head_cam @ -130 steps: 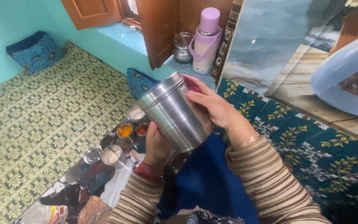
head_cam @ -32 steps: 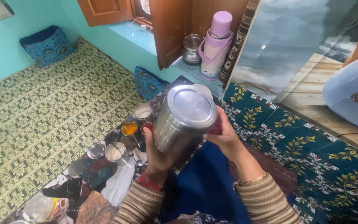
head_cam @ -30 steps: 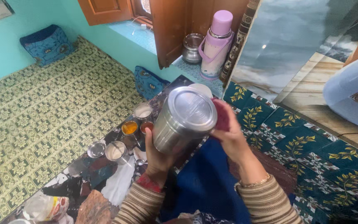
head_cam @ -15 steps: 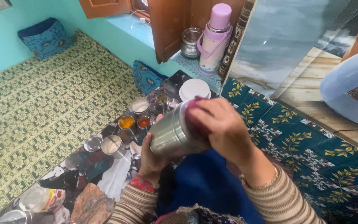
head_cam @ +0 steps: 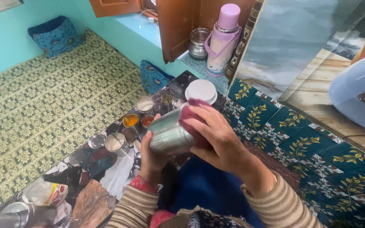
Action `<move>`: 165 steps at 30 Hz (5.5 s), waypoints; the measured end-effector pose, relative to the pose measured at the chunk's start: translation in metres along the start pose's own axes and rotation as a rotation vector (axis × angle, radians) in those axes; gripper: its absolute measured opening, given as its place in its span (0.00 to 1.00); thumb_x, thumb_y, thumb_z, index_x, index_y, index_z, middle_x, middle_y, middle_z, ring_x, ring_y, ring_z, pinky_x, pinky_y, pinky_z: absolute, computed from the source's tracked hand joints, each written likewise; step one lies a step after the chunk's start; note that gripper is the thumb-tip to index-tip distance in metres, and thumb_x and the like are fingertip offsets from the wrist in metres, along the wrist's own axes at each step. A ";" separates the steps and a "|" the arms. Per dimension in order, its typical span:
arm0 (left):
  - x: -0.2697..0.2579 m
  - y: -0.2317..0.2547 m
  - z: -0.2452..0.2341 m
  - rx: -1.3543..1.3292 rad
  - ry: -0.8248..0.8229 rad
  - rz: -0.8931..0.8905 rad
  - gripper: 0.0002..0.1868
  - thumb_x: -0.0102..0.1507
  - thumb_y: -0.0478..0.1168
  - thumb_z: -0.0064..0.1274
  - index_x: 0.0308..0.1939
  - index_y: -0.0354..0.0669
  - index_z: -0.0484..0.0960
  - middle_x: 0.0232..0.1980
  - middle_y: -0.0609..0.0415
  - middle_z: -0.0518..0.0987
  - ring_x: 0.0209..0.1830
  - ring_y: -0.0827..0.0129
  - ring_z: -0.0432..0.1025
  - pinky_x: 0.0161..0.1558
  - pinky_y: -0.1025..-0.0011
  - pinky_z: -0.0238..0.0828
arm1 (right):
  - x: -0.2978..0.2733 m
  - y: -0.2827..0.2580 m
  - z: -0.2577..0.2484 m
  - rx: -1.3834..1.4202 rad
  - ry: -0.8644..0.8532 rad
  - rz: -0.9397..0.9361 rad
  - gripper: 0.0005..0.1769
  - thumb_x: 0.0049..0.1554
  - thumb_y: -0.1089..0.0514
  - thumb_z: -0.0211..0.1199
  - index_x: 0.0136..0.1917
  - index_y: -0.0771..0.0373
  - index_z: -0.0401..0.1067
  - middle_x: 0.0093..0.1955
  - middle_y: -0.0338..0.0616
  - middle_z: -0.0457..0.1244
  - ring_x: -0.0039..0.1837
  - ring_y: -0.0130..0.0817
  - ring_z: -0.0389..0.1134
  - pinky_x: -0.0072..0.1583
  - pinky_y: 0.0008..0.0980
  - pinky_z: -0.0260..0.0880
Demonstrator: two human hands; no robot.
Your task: The person sits on the floor at a low table and wipes a large stainless steel canister with a red cloth, rotating it to clean the sides and lid. They briefly place the canister on a metal dish rack, then continue wiping it and handling small steel bowls and spice containers on the table.
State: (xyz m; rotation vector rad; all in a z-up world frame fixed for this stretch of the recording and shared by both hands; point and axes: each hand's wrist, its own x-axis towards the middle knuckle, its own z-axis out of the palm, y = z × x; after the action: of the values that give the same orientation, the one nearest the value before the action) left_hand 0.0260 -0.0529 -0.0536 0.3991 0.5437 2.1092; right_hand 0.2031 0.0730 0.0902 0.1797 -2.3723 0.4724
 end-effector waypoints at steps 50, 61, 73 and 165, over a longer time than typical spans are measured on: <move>0.030 0.058 -0.080 -0.143 0.100 -0.344 0.43 0.61 0.67 0.46 0.71 0.43 0.64 0.71 0.42 0.68 0.71 0.46 0.64 0.69 0.42 0.58 | 0.063 0.023 0.065 -0.114 -0.082 0.061 0.51 0.41 0.43 0.72 0.73 0.60 0.60 0.78 0.60 0.51 0.81 0.60 0.50 0.79 0.50 0.49; 0.039 0.055 -0.074 -0.182 0.140 -0.056 0.36 0.66 0.59 0.40 0.73 0.42 0.64 0.72 0.47 0.68 0.74 0.54 0.61 0.74 0.53 0.51 | 0.045 -0.025 0.108 -0.240 0.216 0.413 0.28 0.56 0.54 0.65 0.67 0.66 0.69 0.72 0.56 0.62 0.76 0.58 0.60 0.75 0.49 0.59; 0.034 0.066 -0.063 -0.088 0.016 -0.061 0.37 0.67 0.59 0.35 0.75 0.41 0.61 0.73 0.46 0.66 0.75 0.53 0.59 0.74 0.51 0.52 | 0.062 0.002 0.088 -0.248 0.189 0.495 0.20 0.62 0.57 0.58 0.65 0.68 0.72 0.71 0.53 0.64 0.71 0.55 0.62 0.73 0.47 0.60; -0.025 -0.240 0.165 0.001 -0.819 -0.609 0.54 0.61 0.57 0.57 0.82 0.42 0.45 0.78 0.44 0.60 0.78 0.54 0.57 0.75 0.58 0.56 | -0.263 -0.089 -0.112 0.934 0.978 0.958 0.59 0.52 0.53 0.71 0.85 0.59 0.37 0.85 0.43 0.44 0.83 0.35 0.46 0.79 0.39 0.46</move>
State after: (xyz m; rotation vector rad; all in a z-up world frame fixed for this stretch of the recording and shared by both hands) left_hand 0.2835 0.0854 -0.0396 0.9061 0.1406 1.2133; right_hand 0.4909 0.0340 0.0174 -0.6620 -1.0046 1.6324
